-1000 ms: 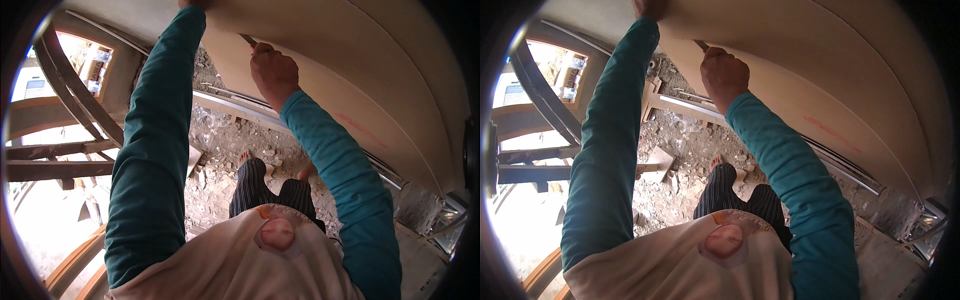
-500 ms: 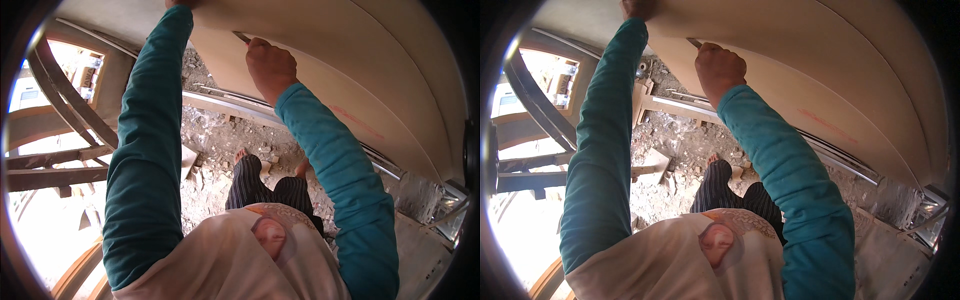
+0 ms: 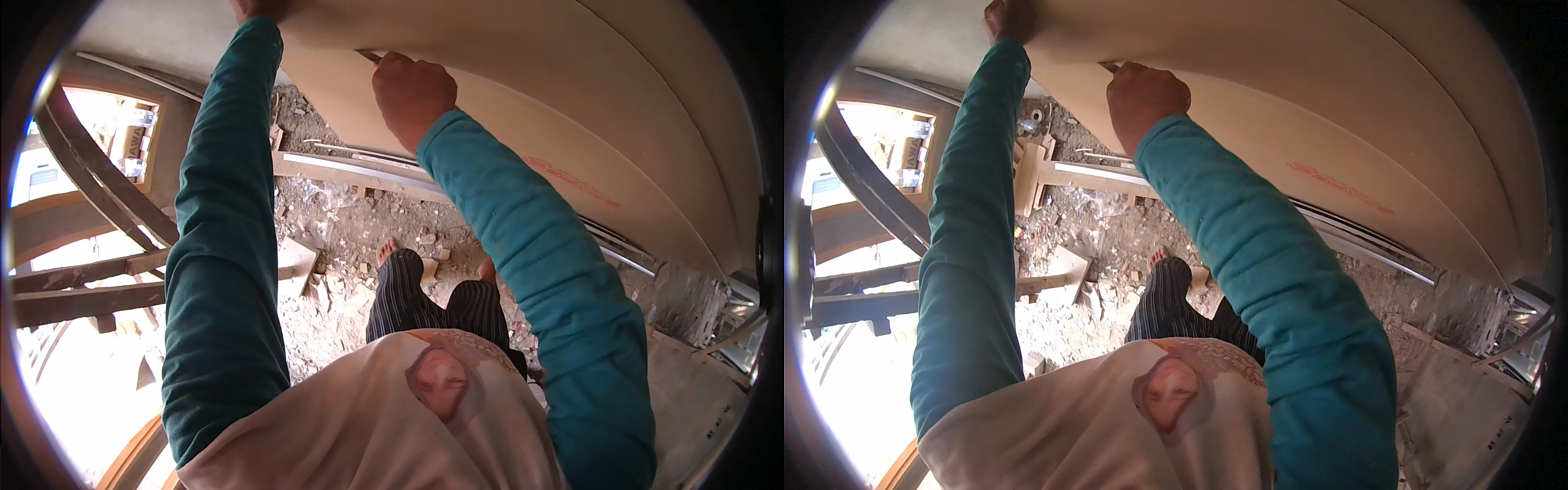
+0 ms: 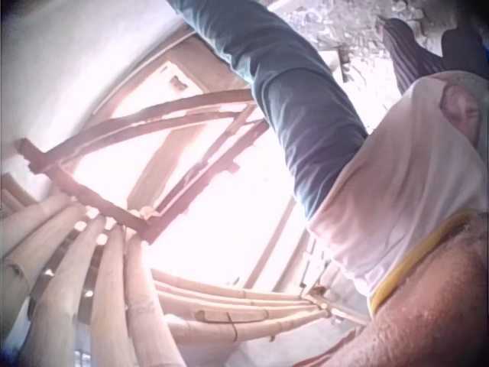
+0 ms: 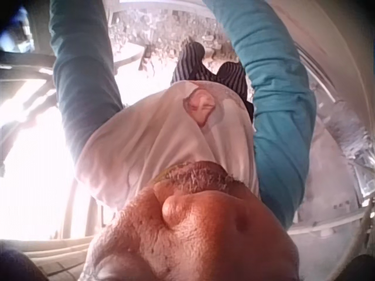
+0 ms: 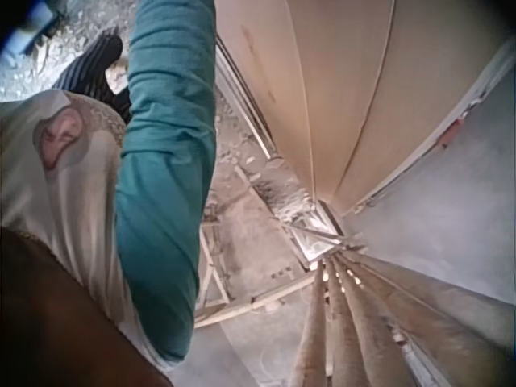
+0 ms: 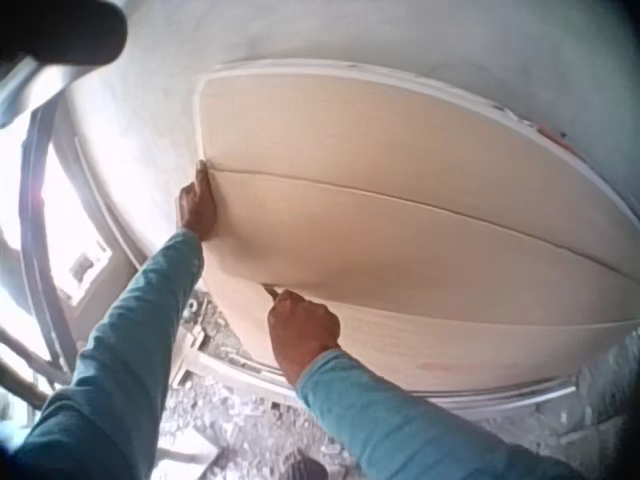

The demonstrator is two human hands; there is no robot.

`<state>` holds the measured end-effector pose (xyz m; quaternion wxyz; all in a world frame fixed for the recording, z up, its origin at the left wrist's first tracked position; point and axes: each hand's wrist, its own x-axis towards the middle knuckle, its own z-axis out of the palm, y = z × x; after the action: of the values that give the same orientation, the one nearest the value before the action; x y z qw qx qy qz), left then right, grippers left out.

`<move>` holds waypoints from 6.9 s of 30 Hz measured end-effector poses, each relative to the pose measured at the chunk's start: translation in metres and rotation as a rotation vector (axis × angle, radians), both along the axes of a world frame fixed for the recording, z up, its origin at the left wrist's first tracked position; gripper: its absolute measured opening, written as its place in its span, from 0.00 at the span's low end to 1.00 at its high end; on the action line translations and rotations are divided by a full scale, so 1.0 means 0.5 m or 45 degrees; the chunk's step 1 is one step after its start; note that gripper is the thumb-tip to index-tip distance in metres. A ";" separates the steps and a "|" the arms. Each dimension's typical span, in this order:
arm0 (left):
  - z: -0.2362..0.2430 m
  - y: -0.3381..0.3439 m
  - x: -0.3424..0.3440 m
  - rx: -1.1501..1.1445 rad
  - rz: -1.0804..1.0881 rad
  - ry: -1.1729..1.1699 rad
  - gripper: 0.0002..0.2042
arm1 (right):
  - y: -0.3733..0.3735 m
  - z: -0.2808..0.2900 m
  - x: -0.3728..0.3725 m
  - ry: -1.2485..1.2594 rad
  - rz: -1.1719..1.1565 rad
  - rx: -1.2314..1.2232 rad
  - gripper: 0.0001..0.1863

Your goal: The person measures a drywall sheet with a tape measure and uses a long metal straightedge and a utility knife to score and cut the sheet, then snaps it along the score line to separate a strip.

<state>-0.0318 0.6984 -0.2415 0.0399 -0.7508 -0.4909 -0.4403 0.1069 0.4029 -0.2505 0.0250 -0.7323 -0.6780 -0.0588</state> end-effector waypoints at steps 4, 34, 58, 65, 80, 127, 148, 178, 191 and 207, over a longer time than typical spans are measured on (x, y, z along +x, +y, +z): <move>0.002 0.018 -0.018 0.061 0.039 0.118 0.27 | -0.044 -0.004 0.029 0.073 -0.015 0.072 0.10; 0.067 -0.081 0.060 -0.542 0.211 -0.449 0.46 | -0.230 0.004 0.272 -0.076 -0.265 0.010 0.11; 0.016 -0.032 0.025 -0.505 0.283 -0.453 0.46 | -0.303 0.017 0.311 -0.101 -0.139 0.040 0.12; 0.051 -0.077 0.066 -0.497 0.245 -0.590 0.45 | -0.296 0.008 0.341 -0.152 -0.142 0.060 0.15; 0.041 -0.050 0.044 -0.530 0.328 -0.525 0.45 | -0.360 0.032 0.401 -0.157 -0.298 -0.131 0.15; -0.012 0.000 0.020 -0.518 0.212 -0.887 0.48 | -0.544 0.029 0.616 -0.172 -0.432 -0.215 0.12; 0.003 -0.016 0.029 -0.522 0.250 -0.813 0.48 | -0.543 0.021 0.607 -0.202 -0.442 -0.116 0.14; -0.007 -0.015 0.010 -0.584 0.259 -0.528 0.44 | -0.710 0.049 0.765 -0.363 -0.544 -0.194 0.12; 0.008 -0.049 0.045 -0.582 0.245 -0.696 0.47 | -0.753 0.009 0.810 -0.401 -0.473 -0.060 0.14; 0.006 -0.049 0.032 -0.571 0.286 -0.631 0.48 | -0.952 -0.080 0.848 -0.084 -1.091 0.009 0.12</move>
<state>-0.0157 0.6740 -0.2384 -0.1981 -0.5525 -0.6497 -0.4830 0.5308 -0.0729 -0.2904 -0.0211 -0.9453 -0.3129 -0.0895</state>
